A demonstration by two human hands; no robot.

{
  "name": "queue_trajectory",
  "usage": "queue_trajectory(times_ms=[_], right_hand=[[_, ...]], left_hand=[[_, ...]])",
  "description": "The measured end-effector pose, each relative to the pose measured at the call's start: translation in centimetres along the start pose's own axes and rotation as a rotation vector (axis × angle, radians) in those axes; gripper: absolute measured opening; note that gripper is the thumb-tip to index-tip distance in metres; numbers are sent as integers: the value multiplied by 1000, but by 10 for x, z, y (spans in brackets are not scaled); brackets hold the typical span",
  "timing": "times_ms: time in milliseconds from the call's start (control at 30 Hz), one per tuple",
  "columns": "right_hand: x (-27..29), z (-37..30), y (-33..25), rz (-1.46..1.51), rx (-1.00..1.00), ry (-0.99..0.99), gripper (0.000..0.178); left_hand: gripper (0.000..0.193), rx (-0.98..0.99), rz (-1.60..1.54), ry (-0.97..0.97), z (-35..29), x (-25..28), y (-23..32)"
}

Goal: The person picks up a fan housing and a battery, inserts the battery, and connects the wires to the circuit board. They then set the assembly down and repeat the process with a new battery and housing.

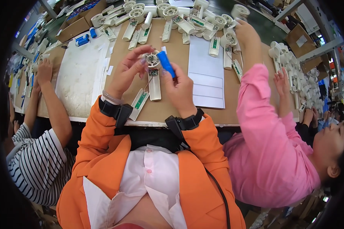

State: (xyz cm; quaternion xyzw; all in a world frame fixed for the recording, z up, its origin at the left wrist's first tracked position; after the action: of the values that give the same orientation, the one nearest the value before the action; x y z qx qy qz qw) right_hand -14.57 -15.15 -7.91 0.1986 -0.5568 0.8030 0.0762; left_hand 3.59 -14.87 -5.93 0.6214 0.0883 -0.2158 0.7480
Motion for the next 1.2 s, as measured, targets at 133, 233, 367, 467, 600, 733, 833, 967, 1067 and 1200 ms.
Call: queue_trajectory(times_ms=[133,233,367,467,600,733,833,967,1067,1200], right_hand=[[3,2,7,-93,-120,52,36],[3,2,9,-339,-125,12,37],[-1,2,13,-436,-40,19,38],[-7,4,12,-380,-11,-5,41],[-6,3,16,-478,20,0,42],[-3,1,14,-682,57,16,43],[-1,0,8,-744,42,-11,41],[-5,-1,13,-831,57,-32,40],[-6,0,14,-847,68,-42,39],[-1,-1,10,-833,74,-29,39]], left_hand=[[50,-147,217,224,1,22,0],[58,-82,478,221,-2,10,-4],[68,-150,746,167,3,13,-22],[71,-172,789,127,6,23,-26],[71,-72,706,56,9,22,-13],[73,50,639,1,8,23,-11],[75,52,613,-9,7,27,-15],[80,64,429,-57,3,26,-17],[83,-100,632,-127,3,26,-18],[83,-69,658,-104,5,19,-17]])
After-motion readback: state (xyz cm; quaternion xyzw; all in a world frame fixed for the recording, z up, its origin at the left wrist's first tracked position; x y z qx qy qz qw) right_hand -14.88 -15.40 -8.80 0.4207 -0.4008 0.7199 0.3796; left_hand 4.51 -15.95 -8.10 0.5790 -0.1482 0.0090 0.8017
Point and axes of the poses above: each hand's wrist, its own z-axis towards the middle knuckle, its own x-axis out of the back of the hand, y = z × x, the point moved 4 cm from there along z, towards the middle knuckle, and after that the axes turned 13 degrees about -z, right-handed, at the moved point
